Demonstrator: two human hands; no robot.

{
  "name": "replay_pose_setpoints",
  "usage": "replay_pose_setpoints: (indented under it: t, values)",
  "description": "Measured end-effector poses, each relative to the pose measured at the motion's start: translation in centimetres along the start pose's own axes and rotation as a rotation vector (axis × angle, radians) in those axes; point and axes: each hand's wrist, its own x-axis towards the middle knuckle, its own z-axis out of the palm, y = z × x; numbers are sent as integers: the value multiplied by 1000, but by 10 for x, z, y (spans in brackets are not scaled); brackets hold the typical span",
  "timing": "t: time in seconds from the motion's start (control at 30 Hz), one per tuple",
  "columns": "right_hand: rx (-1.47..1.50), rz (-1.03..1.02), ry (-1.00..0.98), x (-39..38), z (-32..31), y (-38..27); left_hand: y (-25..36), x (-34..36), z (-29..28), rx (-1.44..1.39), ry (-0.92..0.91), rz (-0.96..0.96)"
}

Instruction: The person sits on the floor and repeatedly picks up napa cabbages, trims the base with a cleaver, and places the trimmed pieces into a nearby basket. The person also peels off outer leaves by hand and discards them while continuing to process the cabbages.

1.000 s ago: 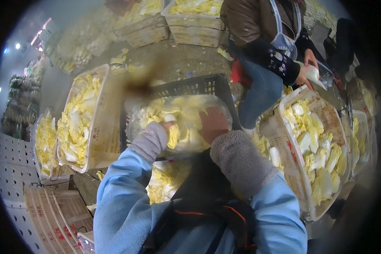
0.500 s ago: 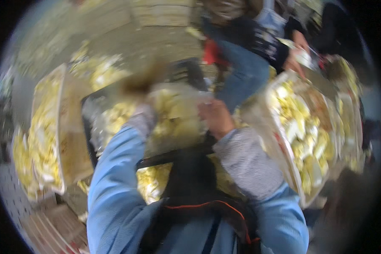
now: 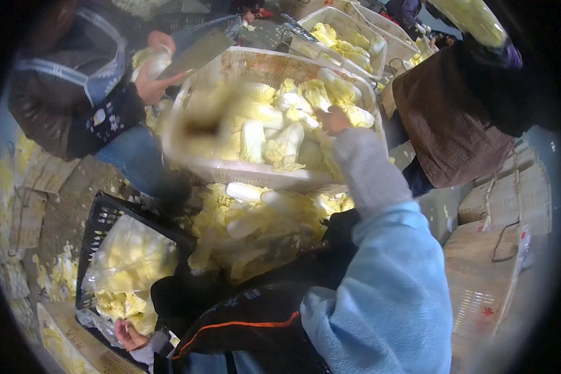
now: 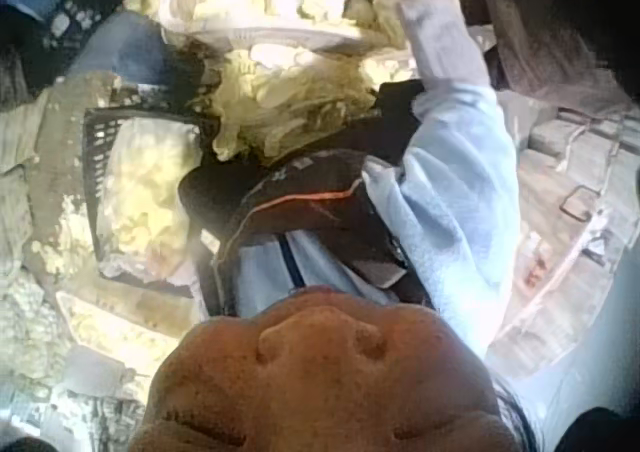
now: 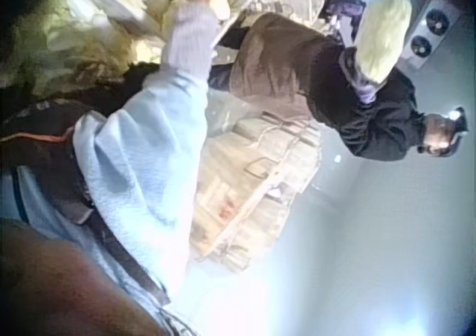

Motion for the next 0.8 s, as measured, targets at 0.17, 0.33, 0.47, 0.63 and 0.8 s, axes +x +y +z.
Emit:
replay_pose_setpoints:
  t: [0.17, 0.33, 0.47, 0.63, 0.8]
  values:
    - [364, 182, -275, 32, 106, 40, 141, 28, 76, -328, -135, -74]
    - [797, 47, -375, -4, 91, 46, 221, 58, 90, -500, -470, 4]
    - [968, -305, -404, -80, 23, 23, 244, 67, 114, -628, -778, 28]
    - [860, -653, -524, -196, 17, -10, 292, 68, 191, -1052, -998, -374]
    - [513, -1097, -497, -245, 33, -8, 303, 55, 204, -1302, -1169, -781]
